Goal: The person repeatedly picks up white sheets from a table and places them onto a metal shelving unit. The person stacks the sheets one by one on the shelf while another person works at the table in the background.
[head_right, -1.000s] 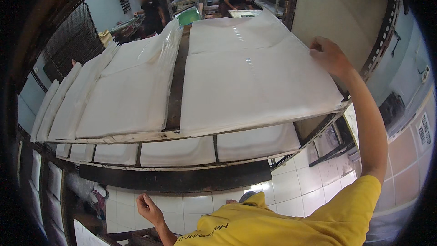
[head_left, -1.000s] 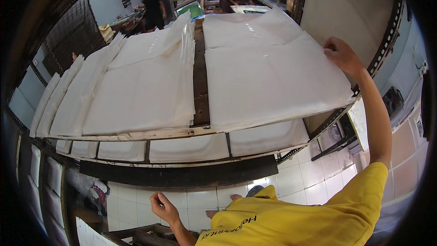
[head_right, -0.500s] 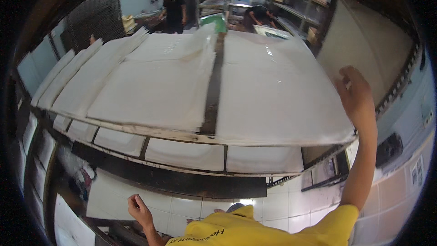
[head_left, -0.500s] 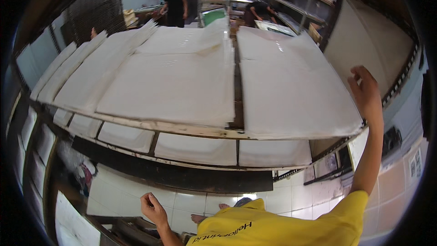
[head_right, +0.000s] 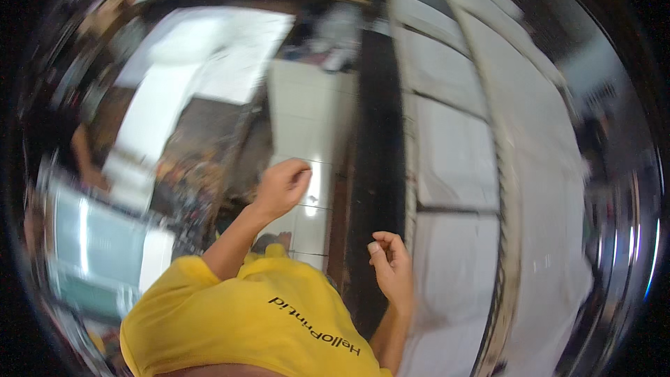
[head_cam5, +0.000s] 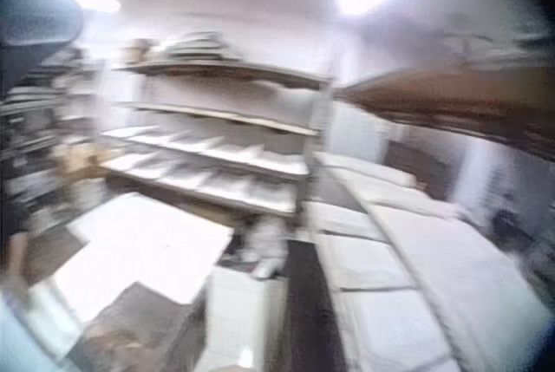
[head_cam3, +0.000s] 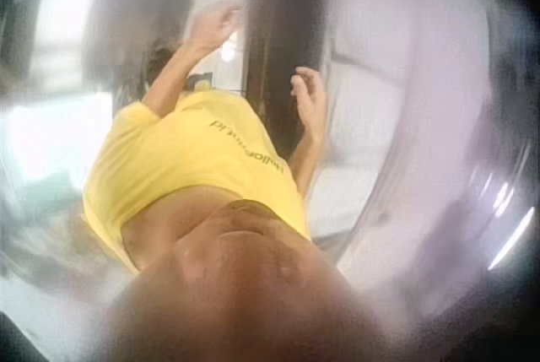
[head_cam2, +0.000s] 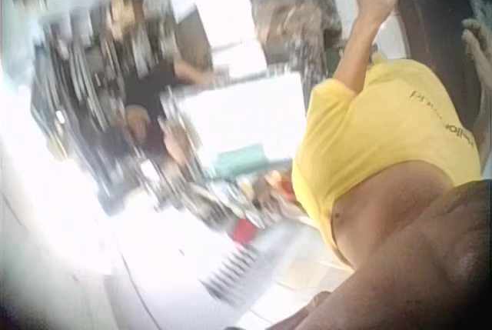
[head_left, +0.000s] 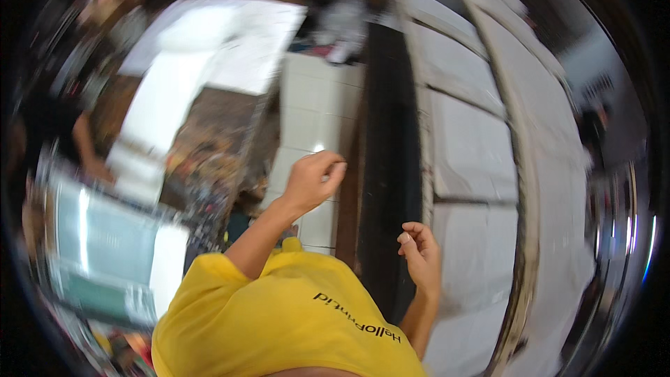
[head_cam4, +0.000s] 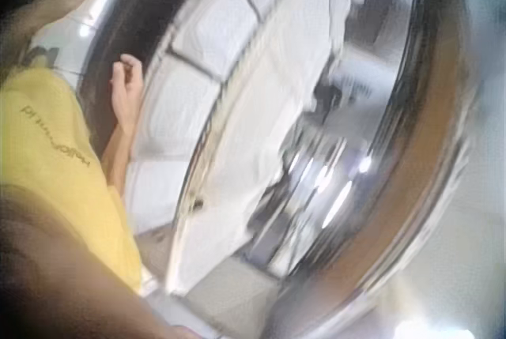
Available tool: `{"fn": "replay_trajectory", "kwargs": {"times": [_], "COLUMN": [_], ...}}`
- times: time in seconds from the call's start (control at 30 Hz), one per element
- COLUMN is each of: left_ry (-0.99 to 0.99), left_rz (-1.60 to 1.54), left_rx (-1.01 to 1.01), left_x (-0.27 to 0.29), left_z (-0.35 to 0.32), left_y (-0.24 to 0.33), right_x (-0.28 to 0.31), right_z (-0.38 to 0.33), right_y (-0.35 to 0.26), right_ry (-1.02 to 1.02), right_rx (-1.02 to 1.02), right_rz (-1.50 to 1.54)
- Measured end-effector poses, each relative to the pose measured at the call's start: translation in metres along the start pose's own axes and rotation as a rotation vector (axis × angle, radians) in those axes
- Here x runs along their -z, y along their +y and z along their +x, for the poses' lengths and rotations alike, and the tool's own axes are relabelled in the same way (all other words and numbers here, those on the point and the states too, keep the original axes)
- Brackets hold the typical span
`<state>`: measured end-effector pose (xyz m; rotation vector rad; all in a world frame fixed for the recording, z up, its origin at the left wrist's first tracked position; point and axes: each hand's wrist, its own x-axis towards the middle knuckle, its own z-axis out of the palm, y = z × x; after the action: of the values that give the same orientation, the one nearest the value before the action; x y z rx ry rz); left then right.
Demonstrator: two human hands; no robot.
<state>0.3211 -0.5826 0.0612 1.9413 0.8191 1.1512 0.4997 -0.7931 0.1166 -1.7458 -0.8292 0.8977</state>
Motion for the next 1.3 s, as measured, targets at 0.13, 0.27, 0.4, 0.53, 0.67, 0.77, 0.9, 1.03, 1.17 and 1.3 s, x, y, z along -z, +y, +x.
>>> {"fn": "replay_trajectory", "kwargs": {"times": [0.13, 0.27, 0.4, 0.53, 0.67, 0.77, 0.9, 1.03, 1.17, 1.3], "left_ry": [0.109, 0.281, 0.304, 0.384, 0.527, 0.569, 0.581, 0.374, 0.341, 0.415], "left_rz": [0.271, 0.342, 0.431, 0.519, 0.599, 0.769, 1.001, 1.211, 1.044, 0.840], "left_rx": [0.166, 0.280, 0.417, 0.391, 0.345, 0.354, 0.579, 0.816, 0.691, 0.570], "left_x": [0.053, 0.090, 0.115, 0.125, 0.145, 0.173, 0.221, 0.254, 0.261, 0.316], "left_z": [-0.019, -0.027, -0.014, 0.004, 0.025, 0.041, 0.050, 0.051, 0.039, -0.004], "left_y": [-0.032, -0.058, -0.083, -0.099, -0.113, -0.140, -0.204, -0.245, -0.314, -0.377], "right_x": [-0.054, -0.091, -0.107, -0.107, -0.101, -0.096, -0.091, -0.087, -0.090, -0.101], "right_z": [0.069, 0.099, 0.124, 0.150, 0.155, 0.147, 0.129, 0.109, 0.099, 0.112], "right_y": [0.096, 0.159, 0.157, 0.159, 0.161, 0.171, 0.190, 0.203, 0.199, 0.207], "right_ry": [-0.420, -0.367, -0.366, -0.320, -0.236, -0.190, -0.156, -0.091, -0.037, -0.048], "right_rx": [-0.403, -0.632, -0.621, -0.582, -0.607, -0.636, -0.673, -0.690, -0.719, -0.655], "right_rz": [0.534, 0.351, 0.318, 0.317, 0.331, 0.340, 0.359, 0.385, 0.391, 0.308]}}
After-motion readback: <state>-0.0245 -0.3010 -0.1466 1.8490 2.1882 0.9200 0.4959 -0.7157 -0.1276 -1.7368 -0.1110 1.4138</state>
